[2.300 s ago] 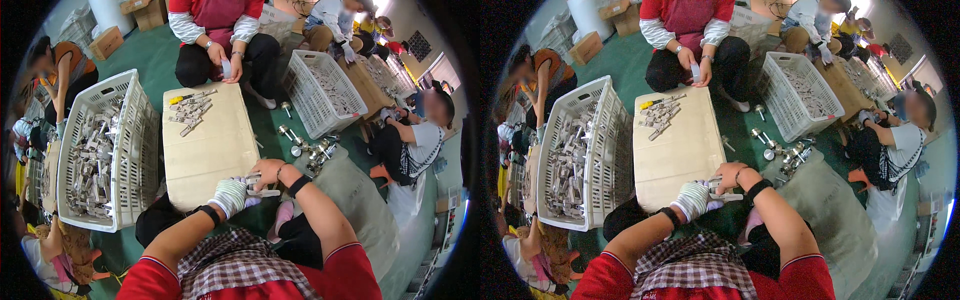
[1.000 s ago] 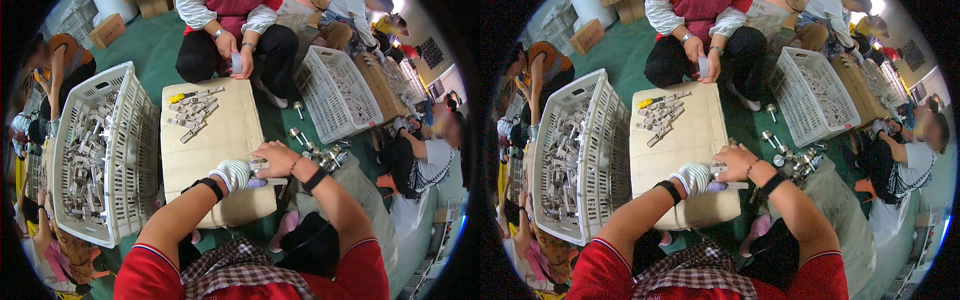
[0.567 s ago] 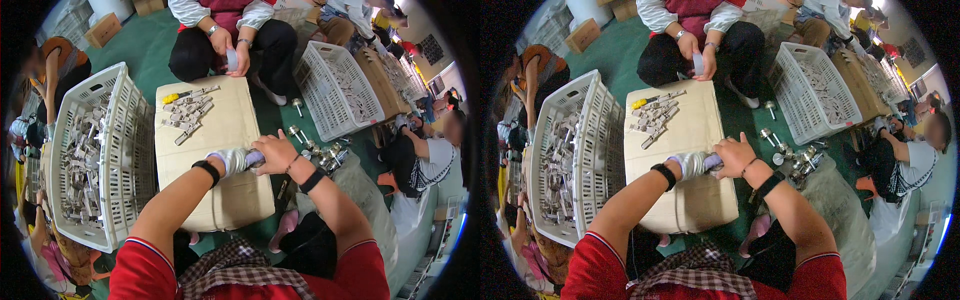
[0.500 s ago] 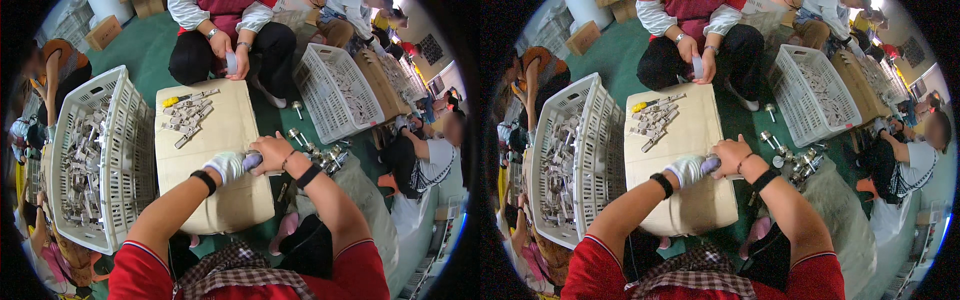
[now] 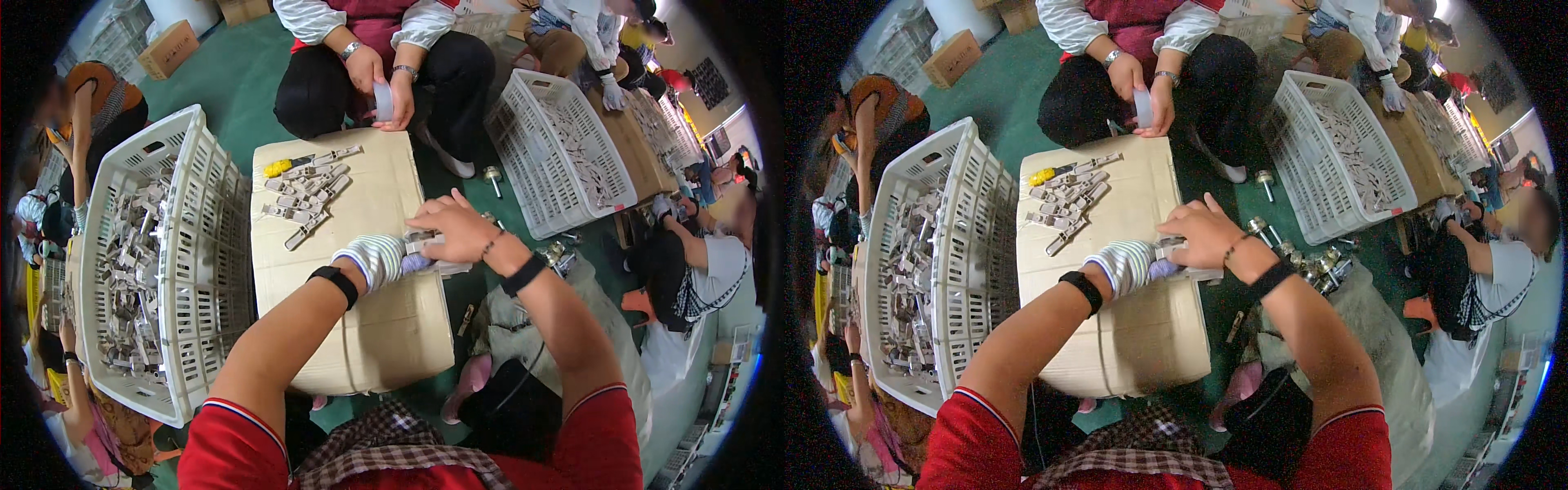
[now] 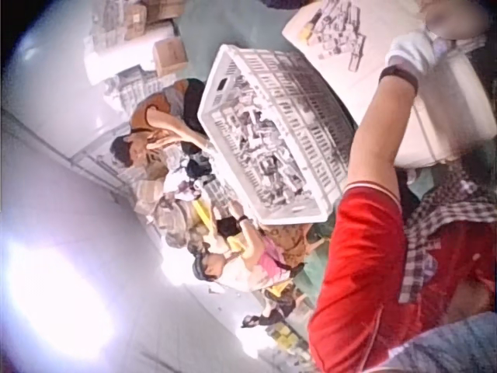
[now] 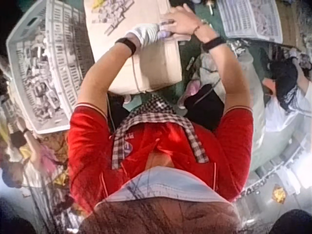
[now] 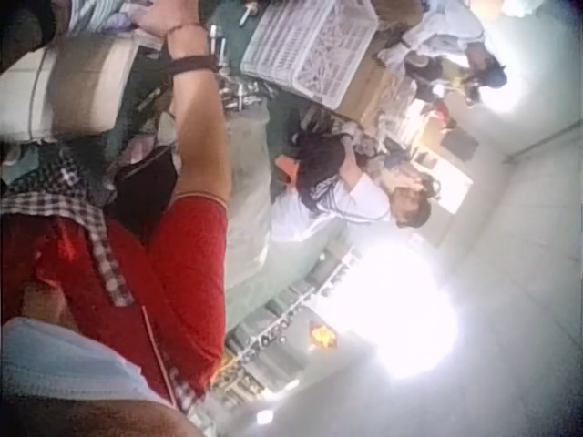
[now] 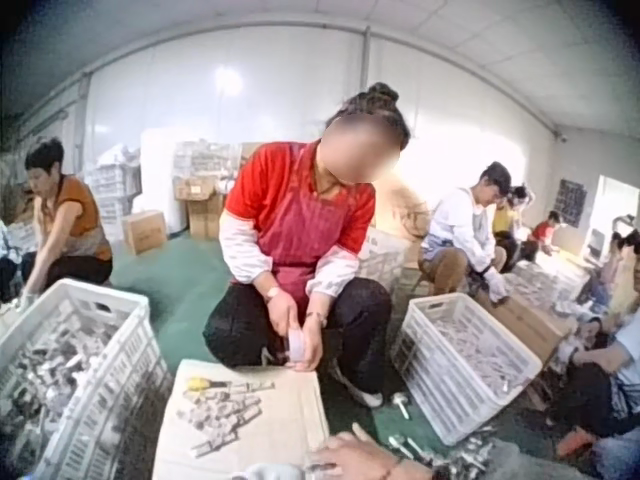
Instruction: Assembling metal hinges using individual components and a screwdriver in a warehouse setting.
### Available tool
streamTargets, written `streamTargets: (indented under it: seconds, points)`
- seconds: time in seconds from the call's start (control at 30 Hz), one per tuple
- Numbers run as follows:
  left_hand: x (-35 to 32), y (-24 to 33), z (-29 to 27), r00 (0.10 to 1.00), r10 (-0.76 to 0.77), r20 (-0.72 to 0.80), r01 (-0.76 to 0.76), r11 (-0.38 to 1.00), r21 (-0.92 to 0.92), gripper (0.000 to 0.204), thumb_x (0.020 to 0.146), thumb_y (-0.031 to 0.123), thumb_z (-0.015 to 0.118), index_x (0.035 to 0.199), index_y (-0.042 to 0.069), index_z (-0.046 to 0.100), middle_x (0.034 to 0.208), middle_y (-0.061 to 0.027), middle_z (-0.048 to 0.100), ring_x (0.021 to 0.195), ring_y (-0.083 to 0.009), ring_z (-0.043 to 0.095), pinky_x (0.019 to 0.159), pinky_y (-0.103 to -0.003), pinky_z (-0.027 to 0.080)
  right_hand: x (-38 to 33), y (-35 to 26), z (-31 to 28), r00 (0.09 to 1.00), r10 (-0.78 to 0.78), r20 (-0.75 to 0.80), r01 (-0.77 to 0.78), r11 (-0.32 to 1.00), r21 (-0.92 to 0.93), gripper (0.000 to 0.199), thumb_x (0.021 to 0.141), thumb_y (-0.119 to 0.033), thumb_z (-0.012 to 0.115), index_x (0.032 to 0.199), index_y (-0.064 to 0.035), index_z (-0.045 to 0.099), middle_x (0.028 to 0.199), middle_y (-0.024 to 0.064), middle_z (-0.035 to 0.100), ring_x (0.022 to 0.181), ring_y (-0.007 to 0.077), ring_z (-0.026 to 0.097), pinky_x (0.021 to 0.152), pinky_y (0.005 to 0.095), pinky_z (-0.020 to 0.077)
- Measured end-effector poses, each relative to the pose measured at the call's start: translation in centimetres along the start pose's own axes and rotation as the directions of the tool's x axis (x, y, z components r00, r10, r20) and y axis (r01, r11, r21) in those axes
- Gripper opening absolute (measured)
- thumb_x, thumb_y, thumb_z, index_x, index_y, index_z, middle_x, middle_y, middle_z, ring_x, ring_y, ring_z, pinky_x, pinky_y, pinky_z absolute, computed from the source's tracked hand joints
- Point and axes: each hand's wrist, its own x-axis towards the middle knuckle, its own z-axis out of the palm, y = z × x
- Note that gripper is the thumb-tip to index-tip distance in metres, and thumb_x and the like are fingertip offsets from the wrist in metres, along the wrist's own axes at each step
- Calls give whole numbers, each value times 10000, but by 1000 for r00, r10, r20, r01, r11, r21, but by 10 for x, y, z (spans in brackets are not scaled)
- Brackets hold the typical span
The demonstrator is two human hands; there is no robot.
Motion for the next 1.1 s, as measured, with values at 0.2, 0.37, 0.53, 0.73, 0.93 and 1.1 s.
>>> streamTargets:
  seconds: [0.2,0.37,0.53,0.73,0.93,1.1]
  points:
    - [12,-20,-4,975,224,-11,-224,974,-20,335,951,342,298,1235,285,465,1070,-113,609,923,-312,609,785,-398,468,-13,-18,20,973,-97,-211,37,963,-268,711,559,-288,802,1181,-77,530,1157,64,551,1131,232,475,1082,516,179]
    - [10,-9,-14,983,-177,-43,168,972,-166,385,875,429,488,986,78,600,851,-174,632,819,-349,609,733,-384,465,16,-5,0,1000,28,-11,-30,983,-179,653,554,-316,794,1132,-109,571,1091,54,593,1093,234,509,1084,504,185]
    - [11,3,-12,971,-12,-237,70,969,238,482,835,524,494,979,81,619,869,-206,628,828,-360,605,698,-413,465,48,18,-19,949,186,256,-194,981,5,537,601,-346,746,1072,-122,622,967,69,657,992,250,584,1067,481,218]
    - [24,-9,-24,981,-96,-168,108,992,62,508,838,568,454,1049,132,608,859,-178,641,799,-359,607,696,-409,472,82,59,-15,888,82,452,-225,935,273,571,652,-388,722,1135,-105,609,1056,70,617,1027,255,561,1051,514,187]
    - [49,-43,-30,995,-40,-96,34,998,-57,494,880,533,393,1158,155,549,925,-190,633,843,-370,604,735,-417,474,55,42,-20,990,-12,-140,9,1000,-19,545,674,-421,674,1141,-151,601,1157,34,575,1148,217,485,1054,596,130]
    - [67,-80,-16,954,241,-176,-229,970,86,418,906,352,406,1276,161,434,1006,-201,612,925,-361,594,772,-414,466,41,26,-2,938,-133,-321,69,977,-204,577,631,-326,750,1133,-96,579,1147,59,575,1149,213,488,1077,548,139]
